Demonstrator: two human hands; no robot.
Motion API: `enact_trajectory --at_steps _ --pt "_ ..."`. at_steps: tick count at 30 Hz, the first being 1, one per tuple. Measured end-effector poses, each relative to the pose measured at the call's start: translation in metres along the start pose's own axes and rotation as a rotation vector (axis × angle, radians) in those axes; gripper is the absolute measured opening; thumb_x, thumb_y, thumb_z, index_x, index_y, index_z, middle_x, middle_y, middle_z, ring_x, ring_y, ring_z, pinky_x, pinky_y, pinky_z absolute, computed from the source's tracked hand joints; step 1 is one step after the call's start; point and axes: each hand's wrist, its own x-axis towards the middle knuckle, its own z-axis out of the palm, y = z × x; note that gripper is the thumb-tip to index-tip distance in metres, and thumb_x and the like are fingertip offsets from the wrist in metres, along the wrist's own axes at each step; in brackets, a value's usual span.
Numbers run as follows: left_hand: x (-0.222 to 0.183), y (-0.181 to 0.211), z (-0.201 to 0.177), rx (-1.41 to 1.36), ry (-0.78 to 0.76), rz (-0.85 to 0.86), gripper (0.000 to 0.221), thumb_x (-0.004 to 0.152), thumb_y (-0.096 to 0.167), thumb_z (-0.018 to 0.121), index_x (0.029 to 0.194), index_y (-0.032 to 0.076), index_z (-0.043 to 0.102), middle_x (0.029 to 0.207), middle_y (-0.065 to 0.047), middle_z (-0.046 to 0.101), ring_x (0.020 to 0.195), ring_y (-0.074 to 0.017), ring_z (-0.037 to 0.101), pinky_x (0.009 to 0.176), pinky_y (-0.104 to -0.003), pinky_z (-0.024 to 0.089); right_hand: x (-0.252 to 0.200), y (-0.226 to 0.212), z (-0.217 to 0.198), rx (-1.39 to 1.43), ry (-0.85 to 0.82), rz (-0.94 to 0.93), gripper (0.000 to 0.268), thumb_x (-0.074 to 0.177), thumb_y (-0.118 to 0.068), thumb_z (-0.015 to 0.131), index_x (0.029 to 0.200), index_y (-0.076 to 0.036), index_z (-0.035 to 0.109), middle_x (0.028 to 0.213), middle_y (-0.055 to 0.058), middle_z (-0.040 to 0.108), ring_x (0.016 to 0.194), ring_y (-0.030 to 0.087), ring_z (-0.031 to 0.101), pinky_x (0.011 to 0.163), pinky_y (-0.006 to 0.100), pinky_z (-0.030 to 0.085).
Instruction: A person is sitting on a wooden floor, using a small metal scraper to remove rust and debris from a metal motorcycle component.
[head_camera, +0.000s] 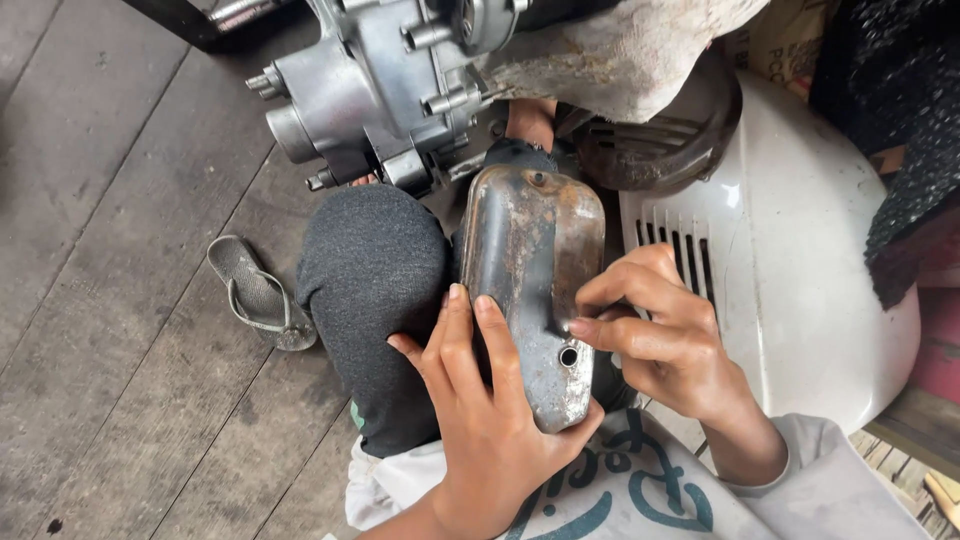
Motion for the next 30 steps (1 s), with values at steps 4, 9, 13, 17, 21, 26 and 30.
enact_trajectory --at_steps 4,9,13,17,21,26,30 --pt "0.001 0.001 -0.001 -0.041 0.012 -0.02 0.116 0.069 0.044 0.088 0.151 -0.01 0.027 0.145 -0.041 0.037 0.133 -0.0605 0.045 0.118 -0.08 0.013 0.006 -0.003 -0.001 0.005 -0.032 0.014 0.036 0.057 0.012 0.063 0.088 -0.004 0.074 0.1 0.011 0.066 0.093 0.026 0.052 0.089 0.04 0.043" --pt "-0.001 -0.001 0.001 -0.004 0.0 0.0 0.115 0.068 0.048 0.087 0.149 -0.012 0.031 0.145 -0.042 0.037 0.133 -0.0585 0.044 0.116 -0.081 0.013 -0.004 0.003 0.002 0.011 -0.002 -0.007 0.033 0.061 0.013 0.063 0.086 -0.005 0.074 0.097 0.012 0.067 0.09 0.025 0.049 0.087 0.039 0.043" --pt "0.003 0.001 -0.001 -0.019 -0.001 -0.015 0.115 0.066 0.046 0.088 0.147 -0.012 0.032 0.144 -0.041 0.037 0.132 -0.0595 0.044 0.116 -0.081 0.014 0.004 -0.002 0.004 0.007 0.009 -0.026 0.024 0.064 0.013 0.063 0.081 -0.003 0.072 0.093 0.011 0.067 0.089 0.025 0.049 0.085 0.039 0.044" --pt "0.004 0.001 -0.002 -0.006 -0.008 -0.014 0.113 0.067 0.047 0.087 0.146 -0.013 0.034 0.145 -0.042 0.037 0.133 -0.0596 0.042 0.115 -0.082 0.005 0.007 -0.003 0.004 -0.019 0.013 -0.039 0.017 0.068 0.011 0.068 0.078 -0.004 0.07 0.092 0.01 0.067 0.088 0.024 0.051 0.087 0.04 0.042" --pt "0.005 0.002 -0.001 0.012 -0.016 -0.022 0.115 0.067 0.048 0.089 0.147 -0.013 0.033 0.145 -0.042 0.037 0.133 -0.0597 0.042 0.115 -0.082 0.004 0.01 -0.004 0.008 -0.048 0.043 -0.045 0.015 0.07 0.011 0.072 0.077 -0.003 0.07 0.093 0.01 0.066 0.09 0.025 0.052 0.09 0.043 0.042" --pt "0.006 0.001 -0.002 -0.003 -0.013 -0.015 0.113 0.068 0.048 0.087 0.146 -0.013 0.034 0.145 -0.042 0.037 0.133 -0.0584 0.042 0.115 -0.082 0.004 0.006 0.0 0.004 -0.04 0.038 0.003 0.024 0.066 0.014 0.064 0.082 -0.003 0.071 0.096 0.012 0.067 0.092 0.025 0.051 0.09 0.04 0.043" --pt "0.005 0.003 -0.003 0.0 -0.019 -0.02 0.112 0.067 0.047 0.087 0.146 -0.013 0.034 0.145 -0.042 0.038 0.133 -0.0575 0.042 0.115 -0.082 0.004 0.003 -0.002 0.009 -0.061 0.11 0.047 0.028 0.07 0.02 0.061 0.084 -0.002 0.071 0.097 0.013 0.067 0.091 0.023 0.049 0.085 0.035 0.042"
